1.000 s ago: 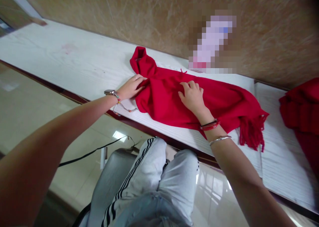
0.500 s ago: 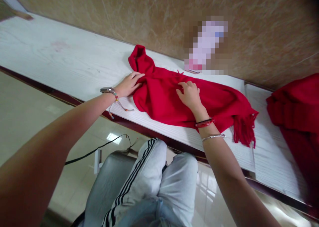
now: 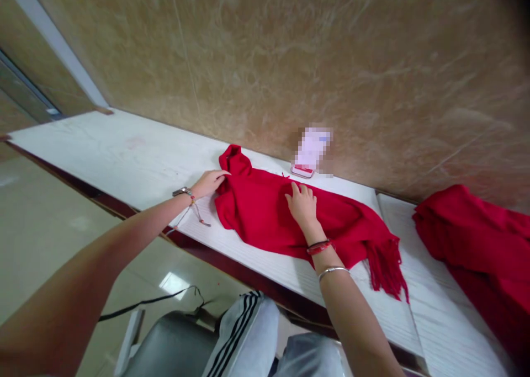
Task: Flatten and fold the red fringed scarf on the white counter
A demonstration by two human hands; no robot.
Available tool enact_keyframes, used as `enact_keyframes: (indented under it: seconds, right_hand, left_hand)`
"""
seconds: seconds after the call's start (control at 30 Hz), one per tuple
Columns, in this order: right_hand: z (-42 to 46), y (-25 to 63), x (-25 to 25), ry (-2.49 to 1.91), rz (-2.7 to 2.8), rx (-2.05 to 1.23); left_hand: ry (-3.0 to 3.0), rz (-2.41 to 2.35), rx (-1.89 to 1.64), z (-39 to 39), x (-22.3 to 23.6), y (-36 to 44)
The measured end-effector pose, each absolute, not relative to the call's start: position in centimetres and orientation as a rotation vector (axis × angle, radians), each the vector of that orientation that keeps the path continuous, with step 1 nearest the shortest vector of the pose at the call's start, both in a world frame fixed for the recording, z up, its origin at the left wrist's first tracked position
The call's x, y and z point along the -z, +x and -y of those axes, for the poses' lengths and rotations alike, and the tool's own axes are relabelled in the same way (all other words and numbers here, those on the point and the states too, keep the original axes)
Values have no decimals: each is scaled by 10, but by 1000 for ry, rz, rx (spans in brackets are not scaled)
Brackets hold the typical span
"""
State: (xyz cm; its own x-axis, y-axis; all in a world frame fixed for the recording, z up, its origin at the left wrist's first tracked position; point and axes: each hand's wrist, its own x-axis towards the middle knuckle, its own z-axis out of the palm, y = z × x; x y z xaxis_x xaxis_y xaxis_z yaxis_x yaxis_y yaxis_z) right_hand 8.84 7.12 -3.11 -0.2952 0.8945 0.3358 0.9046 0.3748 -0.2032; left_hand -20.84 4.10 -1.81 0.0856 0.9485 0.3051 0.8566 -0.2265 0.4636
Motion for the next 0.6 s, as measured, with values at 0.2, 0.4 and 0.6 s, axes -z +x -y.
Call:
enact_keyframes:
  seconds: [0.2,0.4,0.6]
  right_hand:
    - [-80,104,24,-1578,2153,60]
    - [-79,99,23,-1129,2030,-26]
    - [-78,90,39,-1185,2213,-174]
  left_hand:
    - [1893,-1675,-1085,-58,-72,-192]
    - [2088,-1270,-735,-56,-121,-160]
    - [2250,-1458,-616,-50,-29,-145]
